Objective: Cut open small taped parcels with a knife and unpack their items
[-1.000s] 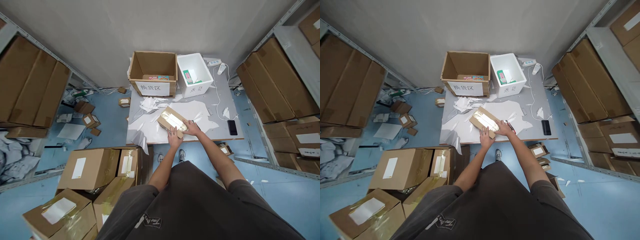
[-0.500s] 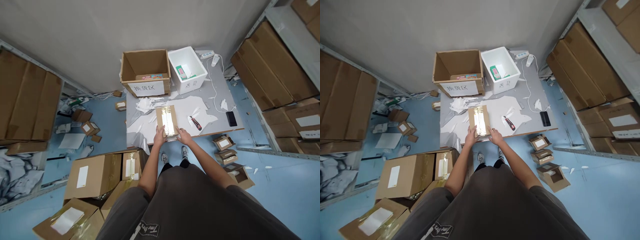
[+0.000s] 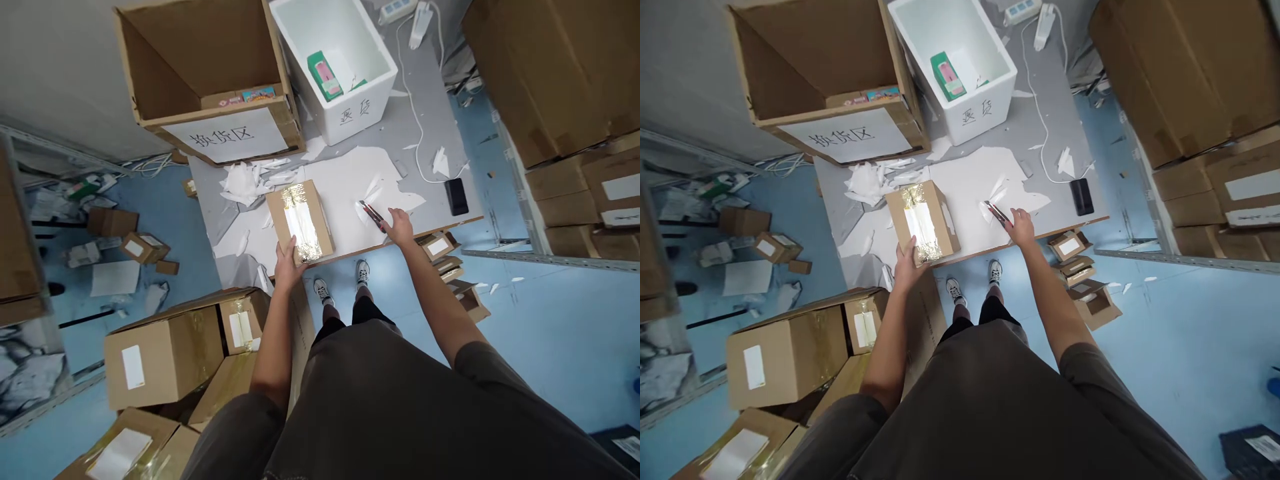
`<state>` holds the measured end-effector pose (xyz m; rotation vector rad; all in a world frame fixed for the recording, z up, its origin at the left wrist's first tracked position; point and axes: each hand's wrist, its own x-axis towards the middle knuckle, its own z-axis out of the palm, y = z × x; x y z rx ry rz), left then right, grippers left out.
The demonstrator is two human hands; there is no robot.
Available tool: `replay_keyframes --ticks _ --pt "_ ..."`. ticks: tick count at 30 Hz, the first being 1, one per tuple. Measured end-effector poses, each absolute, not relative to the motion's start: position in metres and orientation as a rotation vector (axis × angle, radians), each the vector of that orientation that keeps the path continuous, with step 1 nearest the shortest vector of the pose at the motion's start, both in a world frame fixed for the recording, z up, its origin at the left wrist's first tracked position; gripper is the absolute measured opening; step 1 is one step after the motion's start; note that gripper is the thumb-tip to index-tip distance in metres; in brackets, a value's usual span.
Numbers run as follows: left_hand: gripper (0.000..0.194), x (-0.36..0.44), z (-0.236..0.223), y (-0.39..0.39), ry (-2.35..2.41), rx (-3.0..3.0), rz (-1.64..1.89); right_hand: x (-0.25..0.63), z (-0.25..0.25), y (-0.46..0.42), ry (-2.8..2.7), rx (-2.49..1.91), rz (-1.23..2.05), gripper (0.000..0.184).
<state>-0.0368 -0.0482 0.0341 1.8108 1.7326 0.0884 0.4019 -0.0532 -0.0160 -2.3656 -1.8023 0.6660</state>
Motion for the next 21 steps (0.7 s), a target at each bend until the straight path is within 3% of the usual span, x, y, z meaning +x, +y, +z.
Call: replay_keyframes --ticks 5,9,17,21 --pt "0.108 -0.035 0.034 -0.053 1.739 1.754 0.142 0.398 -0.080 -0.031 -1.738 -2.476 0.844 0.062" --pt "0.108 -0.032 0.031 -0.055 1.759 1.696 0.143 0.391 -0.096 -0.028 -1.731 -2.409 0.874 0.062" --pt "0.115 -0.035 0.054 -0.057 1.666 1.694 0.070 0.370 -0.014 -0.014 -1.303 -2.241 0.992 0.058" --pt "0.087 -0.052 0.068 -0.011 1.674 1.869 0.183 0.317 0.040 0.007 -1.347 -2.000 1.004 0.061"
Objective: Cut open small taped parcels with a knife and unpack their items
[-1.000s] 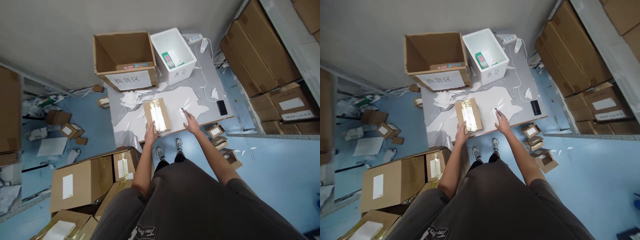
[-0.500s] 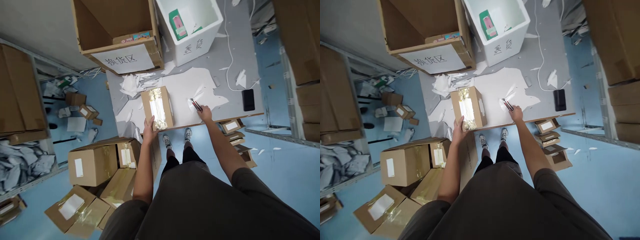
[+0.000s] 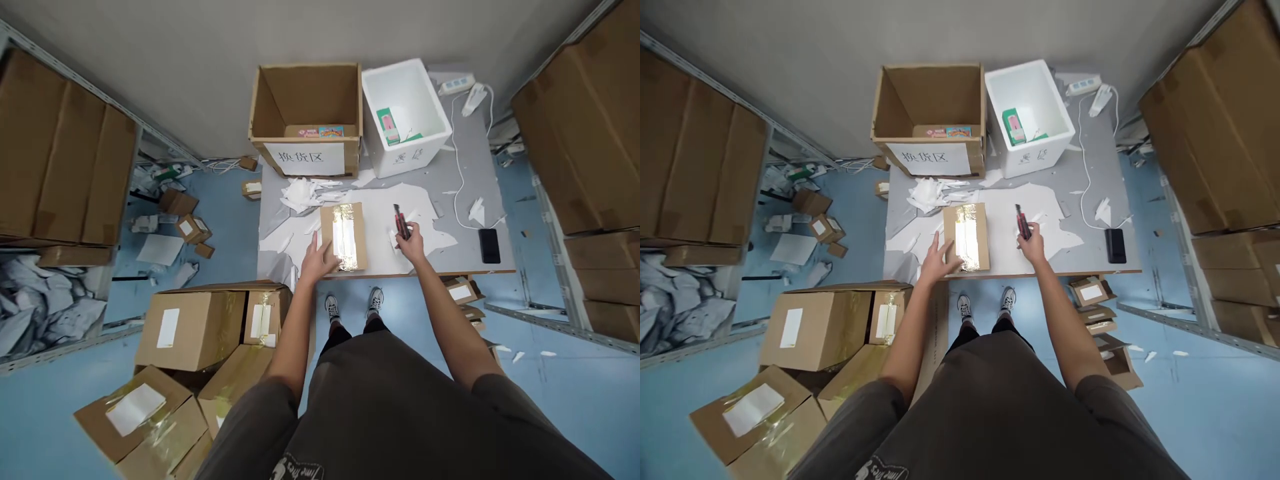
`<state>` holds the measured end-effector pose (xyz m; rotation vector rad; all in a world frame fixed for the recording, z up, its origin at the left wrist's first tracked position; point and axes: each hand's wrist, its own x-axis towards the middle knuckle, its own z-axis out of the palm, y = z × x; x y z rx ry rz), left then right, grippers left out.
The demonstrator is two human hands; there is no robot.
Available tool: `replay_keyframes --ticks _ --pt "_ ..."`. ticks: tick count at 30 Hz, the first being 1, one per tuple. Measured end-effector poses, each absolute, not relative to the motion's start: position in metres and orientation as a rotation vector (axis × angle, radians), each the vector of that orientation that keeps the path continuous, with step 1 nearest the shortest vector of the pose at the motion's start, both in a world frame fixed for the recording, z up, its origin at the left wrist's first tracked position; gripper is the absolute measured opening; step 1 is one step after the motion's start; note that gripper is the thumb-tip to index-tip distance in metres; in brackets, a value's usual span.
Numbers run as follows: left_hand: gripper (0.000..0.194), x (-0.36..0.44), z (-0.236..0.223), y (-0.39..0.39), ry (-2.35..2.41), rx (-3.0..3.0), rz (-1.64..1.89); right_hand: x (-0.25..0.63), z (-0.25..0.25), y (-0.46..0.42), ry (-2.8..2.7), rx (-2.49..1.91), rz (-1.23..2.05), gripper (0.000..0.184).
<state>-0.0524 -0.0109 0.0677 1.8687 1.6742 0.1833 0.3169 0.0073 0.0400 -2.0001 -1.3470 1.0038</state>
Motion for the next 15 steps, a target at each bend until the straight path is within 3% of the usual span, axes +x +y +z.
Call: replay_keyframes --ticks 2,7,15 --pt "0.084 -0.059 0.069 0.034 1.647 1.958 0.246 0.277 0.061 0.021 -1.484 -1.943 1.049 0.064" --pt "0.109 -0.068 0.066 0.127 1.451 2.003 0.073 0.182 0.092 0.054 -1.841 -1.973 0.935 0.066" --pt "0.107 -0.085 0.052 0.104 1.599 1.853 0.194 0.127 0.109 0.068 -2.153 -2.205 0.776 0.063"
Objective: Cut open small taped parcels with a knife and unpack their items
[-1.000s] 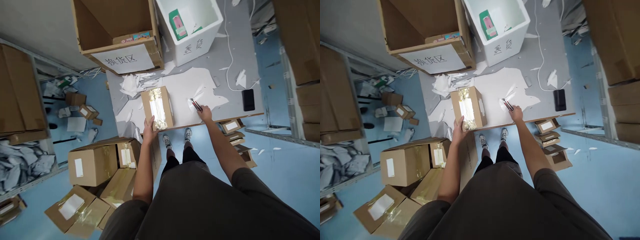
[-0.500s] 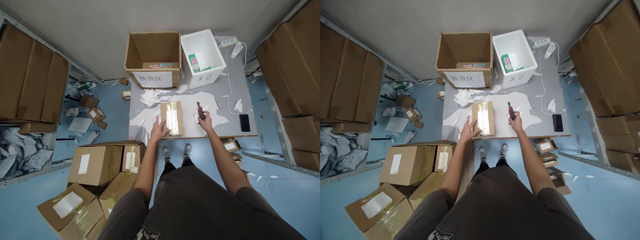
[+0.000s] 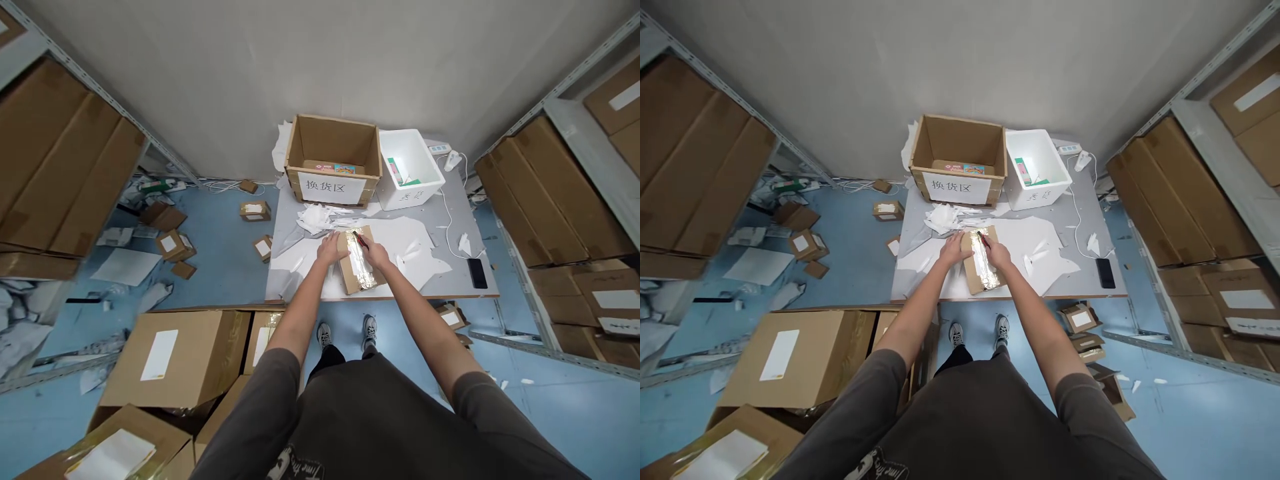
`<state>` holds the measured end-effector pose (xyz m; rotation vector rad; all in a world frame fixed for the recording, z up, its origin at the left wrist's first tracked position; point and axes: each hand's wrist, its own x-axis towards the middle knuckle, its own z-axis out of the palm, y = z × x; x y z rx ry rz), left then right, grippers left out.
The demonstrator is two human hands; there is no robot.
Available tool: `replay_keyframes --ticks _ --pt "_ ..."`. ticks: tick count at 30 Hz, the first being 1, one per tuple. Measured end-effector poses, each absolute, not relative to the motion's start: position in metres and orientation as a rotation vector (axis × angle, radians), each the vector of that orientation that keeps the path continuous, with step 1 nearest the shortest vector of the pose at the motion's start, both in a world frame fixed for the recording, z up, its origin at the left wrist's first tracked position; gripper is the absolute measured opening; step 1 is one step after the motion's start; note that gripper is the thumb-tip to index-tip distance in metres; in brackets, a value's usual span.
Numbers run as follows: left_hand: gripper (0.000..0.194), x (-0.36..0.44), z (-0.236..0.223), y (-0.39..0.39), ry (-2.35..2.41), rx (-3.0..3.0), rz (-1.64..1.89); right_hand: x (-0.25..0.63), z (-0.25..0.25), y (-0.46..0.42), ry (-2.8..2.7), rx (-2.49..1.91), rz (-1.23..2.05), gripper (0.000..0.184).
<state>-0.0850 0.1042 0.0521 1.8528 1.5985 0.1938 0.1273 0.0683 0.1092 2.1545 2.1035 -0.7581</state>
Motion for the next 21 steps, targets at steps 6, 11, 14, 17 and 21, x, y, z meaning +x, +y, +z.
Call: replay_keyframes --ticks 6,11,14,17,21 --pt "0.102 -0.073 0.058 0.092 1.673 1.748 0.277 0.114 0.115 0.071 2.125 2.035 -0.627 0.061" --pt "0.098 -0.057 0.060 0.069 1.828 1.636 0.303 0.109 0.122 0.082 2.163 1.866 -0.590 0.065" --pt "0.096 -0.047 0.058 0.051 1.905 1.559 0.326 0.108 0.129 0.084 2.183 1.768 -0.587 0.069" --pt "0.096 -0.042 0.056 0.038 1.921 1.549 0.344 0.111 0.135 0.082 2.180 1.664 -0.569 0.072" --pt "0.094 -0.041 0.053 0.033 1.938 1.569 0.352 0.123 0.137 0.070 2.143 1.584 -0.559 0.070"
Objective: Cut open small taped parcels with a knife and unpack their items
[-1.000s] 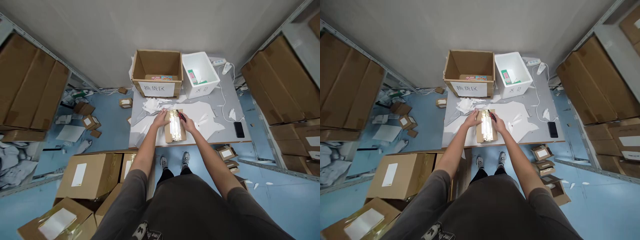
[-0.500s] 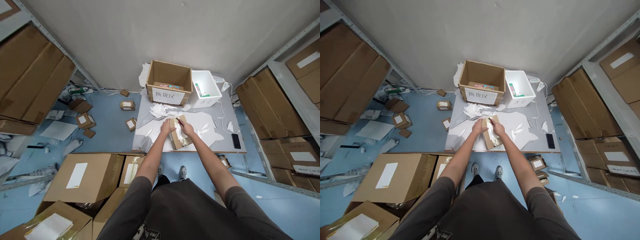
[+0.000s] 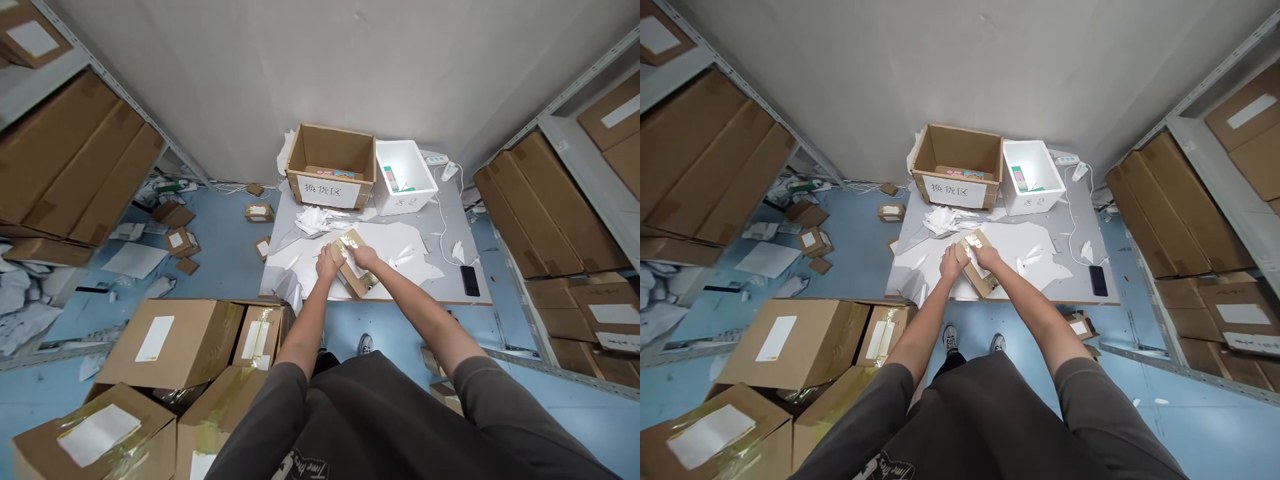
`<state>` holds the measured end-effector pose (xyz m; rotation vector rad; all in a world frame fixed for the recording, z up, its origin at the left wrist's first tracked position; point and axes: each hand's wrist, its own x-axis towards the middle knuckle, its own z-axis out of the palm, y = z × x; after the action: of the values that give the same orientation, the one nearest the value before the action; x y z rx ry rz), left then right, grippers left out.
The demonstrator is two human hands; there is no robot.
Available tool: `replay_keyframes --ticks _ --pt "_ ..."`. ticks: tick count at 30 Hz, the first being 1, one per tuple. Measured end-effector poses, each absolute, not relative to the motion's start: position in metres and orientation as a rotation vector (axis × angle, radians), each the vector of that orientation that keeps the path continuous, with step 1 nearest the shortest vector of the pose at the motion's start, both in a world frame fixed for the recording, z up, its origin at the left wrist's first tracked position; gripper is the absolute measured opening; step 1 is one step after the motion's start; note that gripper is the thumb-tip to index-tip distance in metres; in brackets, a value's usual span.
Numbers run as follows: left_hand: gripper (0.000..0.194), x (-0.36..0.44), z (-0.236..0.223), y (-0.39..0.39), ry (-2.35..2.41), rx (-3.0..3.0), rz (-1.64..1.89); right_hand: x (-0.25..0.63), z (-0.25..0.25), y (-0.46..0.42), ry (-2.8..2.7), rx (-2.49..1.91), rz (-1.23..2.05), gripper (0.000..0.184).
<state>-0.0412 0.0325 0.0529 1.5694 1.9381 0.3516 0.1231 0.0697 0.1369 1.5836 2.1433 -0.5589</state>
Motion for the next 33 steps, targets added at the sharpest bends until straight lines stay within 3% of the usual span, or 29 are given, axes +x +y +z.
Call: replay_keyframes --ticks 5,13,23,26,30,33 --pt "0.091 -0.040 0.048 0.034 1.974 1.608 0.366 0.150 0.137 0.033 2.061 1.541 -0.589 0.075" --pt "0.089 -0.039 0.046 0.035 1.993 1.663 0.385 0.199 0.147 -0.050 1.950 1.572 -0.684 0.067" --pt "0.087 -0.039 0.044 0.038 2.028 1.712 0.324 0.205 0.158 -0.063 1.885 1.697 -0.835 0.058" --pt "0.076 -0.033 0.055 0.038 2.046 1.845 0.260 0.210 0.160 -0.079 1.916 1.758 -0.801 0.061" --pt "0.048 -0.019 0.071 0.031 1.490 2.398 0.075 0.219 0.159 -0.102 1.940 1.862 -0.795 0.062" --pt "0.054 -0.009 0.081 0.026 0.832 2.644 -0.183 0.218 0.155 -0.109 1.916 1.911 -0.826 0.062"
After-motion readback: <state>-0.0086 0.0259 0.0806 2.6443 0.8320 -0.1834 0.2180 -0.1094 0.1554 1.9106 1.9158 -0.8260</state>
